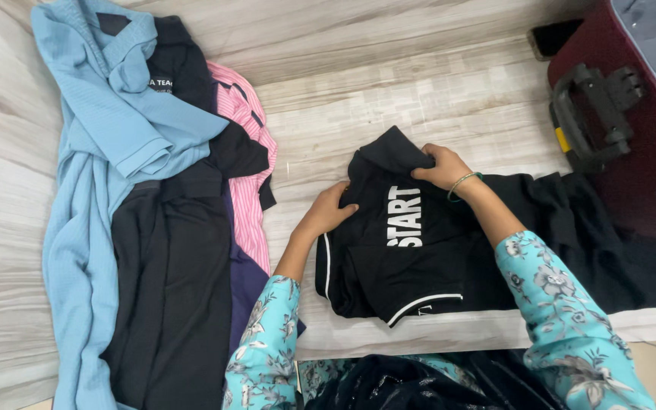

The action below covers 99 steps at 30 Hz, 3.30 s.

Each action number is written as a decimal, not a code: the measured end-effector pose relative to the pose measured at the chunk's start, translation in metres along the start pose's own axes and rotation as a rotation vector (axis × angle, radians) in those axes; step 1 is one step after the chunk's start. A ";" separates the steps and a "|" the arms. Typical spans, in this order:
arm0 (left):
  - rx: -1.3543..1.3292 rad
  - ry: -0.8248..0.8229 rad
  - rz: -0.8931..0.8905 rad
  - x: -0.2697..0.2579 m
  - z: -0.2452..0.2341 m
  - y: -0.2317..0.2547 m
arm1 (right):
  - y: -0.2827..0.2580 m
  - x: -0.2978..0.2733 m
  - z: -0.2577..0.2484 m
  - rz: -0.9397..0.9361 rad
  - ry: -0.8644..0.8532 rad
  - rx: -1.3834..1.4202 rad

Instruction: The person buttons a shirt, smooths it out on the floor, and folds it before placing it inside a suitcase.

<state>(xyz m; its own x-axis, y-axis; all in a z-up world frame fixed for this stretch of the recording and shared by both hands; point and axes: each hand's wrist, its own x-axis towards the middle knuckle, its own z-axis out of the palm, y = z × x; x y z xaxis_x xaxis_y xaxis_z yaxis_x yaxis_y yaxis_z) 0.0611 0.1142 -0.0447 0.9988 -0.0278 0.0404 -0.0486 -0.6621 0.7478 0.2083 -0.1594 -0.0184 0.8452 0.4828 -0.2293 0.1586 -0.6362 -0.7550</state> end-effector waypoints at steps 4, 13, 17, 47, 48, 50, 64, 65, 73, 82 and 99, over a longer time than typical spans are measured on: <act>-0.183 -0.034 0.022 0.001 -0.003 -0.005 | 0.004 -0.012 -0.010 -0.015 -0.033 0.518; -0.072 0.076 -0.088 -0.006 -0.035 -0.015 | -0.039 -0.113 -0.025 -0.539 -0.108 0.127; -0.294 0.004 -0.290 -0.011 -0.031 -0.042 | -0.069 -0.164 0.018 -0.799 -0.218 -0.188; 0.123 0.280 0.066 -0.055 -0.082 0.028 | -0.037 -0.183 0.066 -0.772 -0.087 -0.478; 0.166 0.346 0.200 -0.060 -0.079 0.040 | -0.037 -0.183 0.065 -0.773 -0.094 -0.479; 0.163 0.359 0.339 -0.068 -0.070 0.063 | -0.040 -0.184 0.062 -0.776 -0.107 -0.481; 0.264 -0.076 0.301 -0.092 -0.028 0.079 | -0.035 -0.199 0.042 -0.763 -0.061 -0.145; 0.195 -0.123 0.303 -0.099 -0.031 0.092 | -0.037 -0.199 0.041 -0.715 -0.072 -0.123; -0.328 -0.218 0.203 -0.104 -0.028 0.122 | -0.058 -0.168 0.037 -0.541 0.306 0.227; -0.406 0.309 -0.140 -0.070 -0.001 0.052 | -0.057 -0.130 0.021 -0.278 0.167 0.098; 0.149 0.224 -0.172 -0.073 0.006 0.063 | -0.017 -0.106 0.049 -0.310 0.347 -0.196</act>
<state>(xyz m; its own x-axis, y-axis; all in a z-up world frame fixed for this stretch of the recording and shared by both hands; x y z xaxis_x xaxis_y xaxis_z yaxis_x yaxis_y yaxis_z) -0.0148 0.0696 -0.0044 0.9653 0.2488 0.0791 0.1388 -0.7458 0.6516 0.0912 -0.1700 -0.0112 0.8577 0.4598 0.2303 0.4938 -0.6114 -0.6184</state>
